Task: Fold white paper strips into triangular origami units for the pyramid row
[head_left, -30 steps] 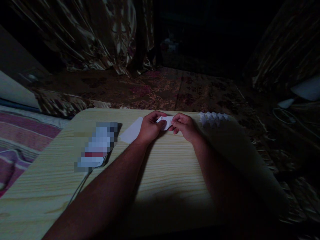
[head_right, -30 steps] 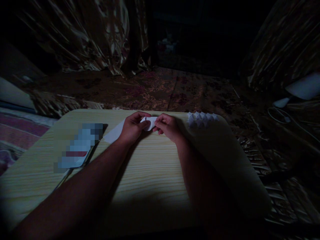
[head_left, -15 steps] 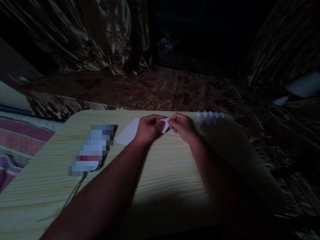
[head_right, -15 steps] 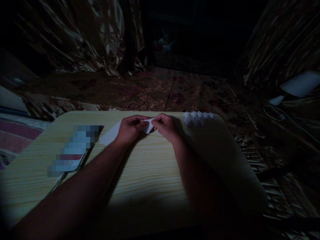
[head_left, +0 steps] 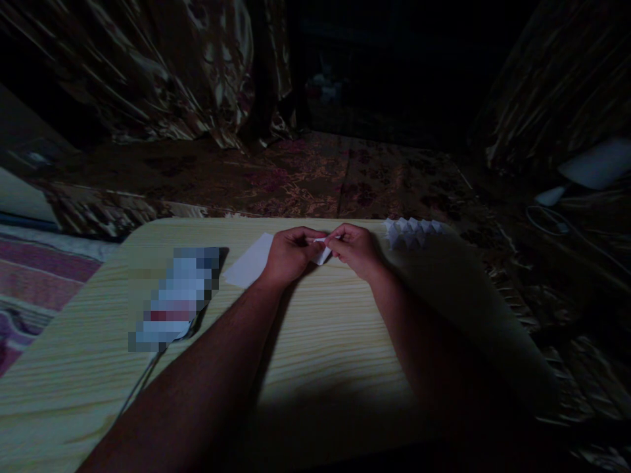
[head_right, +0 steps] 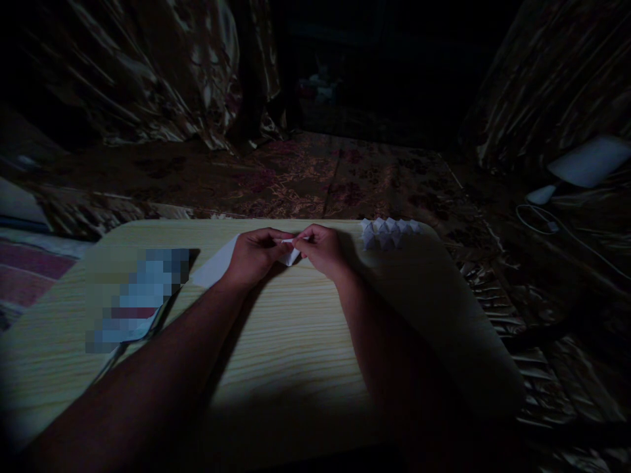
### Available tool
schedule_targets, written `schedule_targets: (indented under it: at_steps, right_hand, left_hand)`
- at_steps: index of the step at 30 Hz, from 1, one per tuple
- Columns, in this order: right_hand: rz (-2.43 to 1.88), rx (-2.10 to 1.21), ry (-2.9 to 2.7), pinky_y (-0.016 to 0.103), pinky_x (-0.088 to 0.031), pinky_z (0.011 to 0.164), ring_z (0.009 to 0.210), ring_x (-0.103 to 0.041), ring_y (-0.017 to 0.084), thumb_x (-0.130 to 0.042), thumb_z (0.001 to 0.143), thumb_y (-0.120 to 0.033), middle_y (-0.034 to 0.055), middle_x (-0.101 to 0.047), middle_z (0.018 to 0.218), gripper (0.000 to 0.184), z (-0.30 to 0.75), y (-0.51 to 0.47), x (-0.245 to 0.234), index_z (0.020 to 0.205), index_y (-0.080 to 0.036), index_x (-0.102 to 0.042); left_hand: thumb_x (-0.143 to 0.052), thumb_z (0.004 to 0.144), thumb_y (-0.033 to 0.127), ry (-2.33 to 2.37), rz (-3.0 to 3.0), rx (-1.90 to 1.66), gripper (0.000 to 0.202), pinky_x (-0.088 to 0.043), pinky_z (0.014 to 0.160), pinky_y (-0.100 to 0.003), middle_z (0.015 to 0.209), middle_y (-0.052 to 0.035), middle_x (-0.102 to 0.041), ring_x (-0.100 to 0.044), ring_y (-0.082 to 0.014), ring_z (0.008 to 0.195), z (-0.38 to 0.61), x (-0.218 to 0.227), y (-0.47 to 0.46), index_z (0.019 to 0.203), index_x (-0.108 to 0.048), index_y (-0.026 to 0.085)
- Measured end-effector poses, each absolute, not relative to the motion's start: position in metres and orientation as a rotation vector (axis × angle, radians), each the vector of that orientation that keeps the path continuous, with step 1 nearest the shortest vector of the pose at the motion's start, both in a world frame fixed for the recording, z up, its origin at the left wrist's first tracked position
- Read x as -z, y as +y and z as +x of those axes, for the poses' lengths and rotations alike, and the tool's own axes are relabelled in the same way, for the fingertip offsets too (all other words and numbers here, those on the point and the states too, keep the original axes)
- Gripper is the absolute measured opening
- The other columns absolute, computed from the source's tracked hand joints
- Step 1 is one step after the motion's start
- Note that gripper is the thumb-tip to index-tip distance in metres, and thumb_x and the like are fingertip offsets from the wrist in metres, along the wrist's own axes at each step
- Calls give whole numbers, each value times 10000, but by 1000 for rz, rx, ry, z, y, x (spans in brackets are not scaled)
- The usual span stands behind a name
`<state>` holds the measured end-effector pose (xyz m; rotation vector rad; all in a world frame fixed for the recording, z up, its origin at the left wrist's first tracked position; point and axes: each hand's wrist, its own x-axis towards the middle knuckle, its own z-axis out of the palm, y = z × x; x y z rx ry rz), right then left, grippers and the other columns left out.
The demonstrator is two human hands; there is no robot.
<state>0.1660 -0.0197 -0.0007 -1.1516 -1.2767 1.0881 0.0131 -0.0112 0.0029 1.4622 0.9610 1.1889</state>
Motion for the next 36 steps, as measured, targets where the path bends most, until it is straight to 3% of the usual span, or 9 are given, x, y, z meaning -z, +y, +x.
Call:
schedule_targets:
  at_steps: [28, 33, 36]
  right_hand:
    - [-1163, -1126, -1256, 176, -284, 390, 404, -421, 56, -643, 686, -290, -57, -533, 489, 150, 164, -22, -2, 735, -170, -568]
    - [-1094, -1180, -1172, 173, -328, 406, 473, -514, 76, -687, 651, -249, -58, -608, 622, 376, 162, -23, -6, 987, -194, -527]
    - [-1129, -1214, -1239, 175, -307, 391, 455, -490, 69, -674, 681, -297, -44, -594, 591, 266, 163, -23, -6, 889, -168, -569]
  left_hand:
    - [-734, 641, 290, 1034, 1436, -1205, 269, -428, 536, -227, 719, -50, -699, -565, -113, 554, 13, -4, -12, 852, -729, 123]
    - [-723, 646, 287, 1046, 1394, -1260, 253, -418, 518, -215, 683, -33, -685, -555, -103, 534, 13, -3, -11, 847, -724, 132]
    - [-723, 642, 280, 1012, 1337, -1291, 253, -431, 532, -217, 694, -35, -687, -566, -105, 549, 12, -3, -10, 847, -719, 133]
